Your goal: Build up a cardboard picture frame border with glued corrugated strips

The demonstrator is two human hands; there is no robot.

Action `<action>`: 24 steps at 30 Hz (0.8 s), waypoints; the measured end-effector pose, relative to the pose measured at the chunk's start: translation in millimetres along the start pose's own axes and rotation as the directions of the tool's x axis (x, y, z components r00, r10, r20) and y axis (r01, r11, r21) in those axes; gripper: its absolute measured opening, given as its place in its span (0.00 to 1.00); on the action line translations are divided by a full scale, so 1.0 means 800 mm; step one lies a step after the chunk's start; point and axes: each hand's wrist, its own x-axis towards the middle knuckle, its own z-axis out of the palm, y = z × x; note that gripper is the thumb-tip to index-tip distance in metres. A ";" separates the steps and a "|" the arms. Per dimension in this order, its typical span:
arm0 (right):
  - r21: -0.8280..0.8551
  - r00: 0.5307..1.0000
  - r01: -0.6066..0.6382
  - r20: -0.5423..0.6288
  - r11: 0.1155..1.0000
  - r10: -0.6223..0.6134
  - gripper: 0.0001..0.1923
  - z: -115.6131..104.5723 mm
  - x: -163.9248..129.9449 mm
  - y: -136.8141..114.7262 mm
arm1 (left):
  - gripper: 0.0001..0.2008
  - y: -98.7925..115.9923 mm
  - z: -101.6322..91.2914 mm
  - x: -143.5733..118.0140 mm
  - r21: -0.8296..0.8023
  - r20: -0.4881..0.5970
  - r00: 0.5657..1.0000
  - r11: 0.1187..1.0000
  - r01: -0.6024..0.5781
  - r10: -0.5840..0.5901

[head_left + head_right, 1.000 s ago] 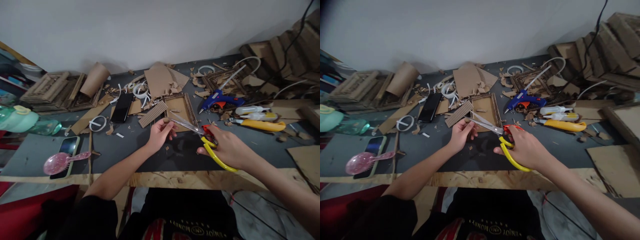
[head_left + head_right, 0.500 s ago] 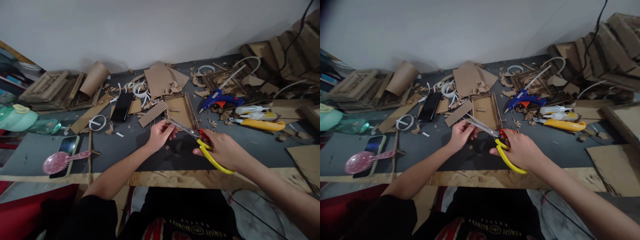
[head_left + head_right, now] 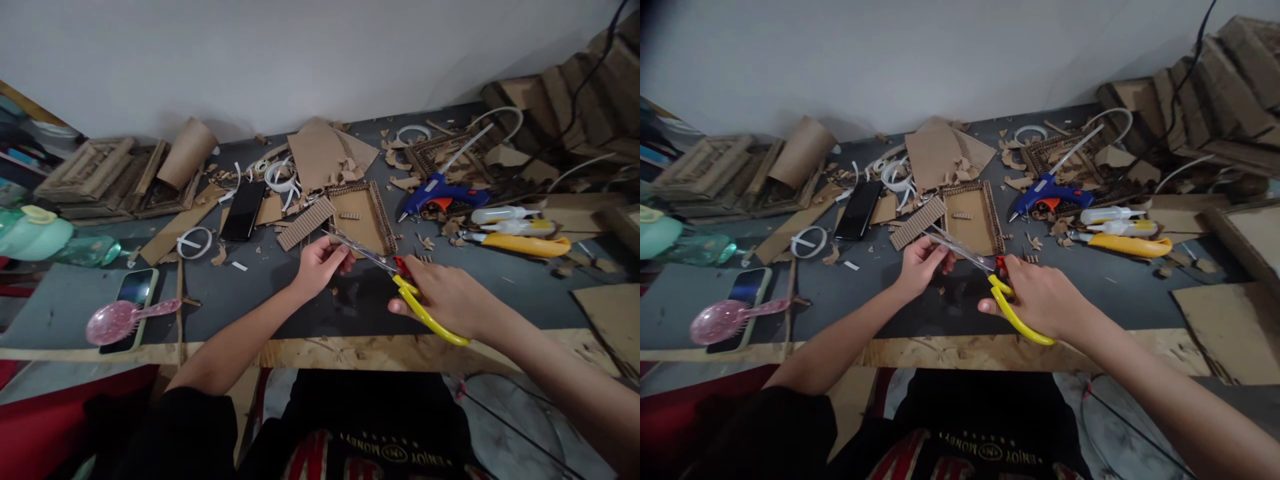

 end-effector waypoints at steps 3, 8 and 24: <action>-0.001 0.999 -0.034 0.015 0.999 0.034 0.33 0.001 0.002 -0.003 | 0.22 0.001 0.000 0.001 0.007 0.006 1.000 1.000 -0.008 0.008; -0.024 0.998 -0.069 0.015 0.997 0.069 0.33 0.001 0.005 -0.007 | 0.24 0.002 -0.002 0.003 0.030 -0.004 1.000 0.999 0.017 -0.017; -0.171 0.891 -0.454 -0.099 0.874 0.443 0.30 -0.006 -0.022 0.066 | 0.16 -0.005 -0.026 0.010 0.479 -0.012 0.959 0.843 -0.244 0.284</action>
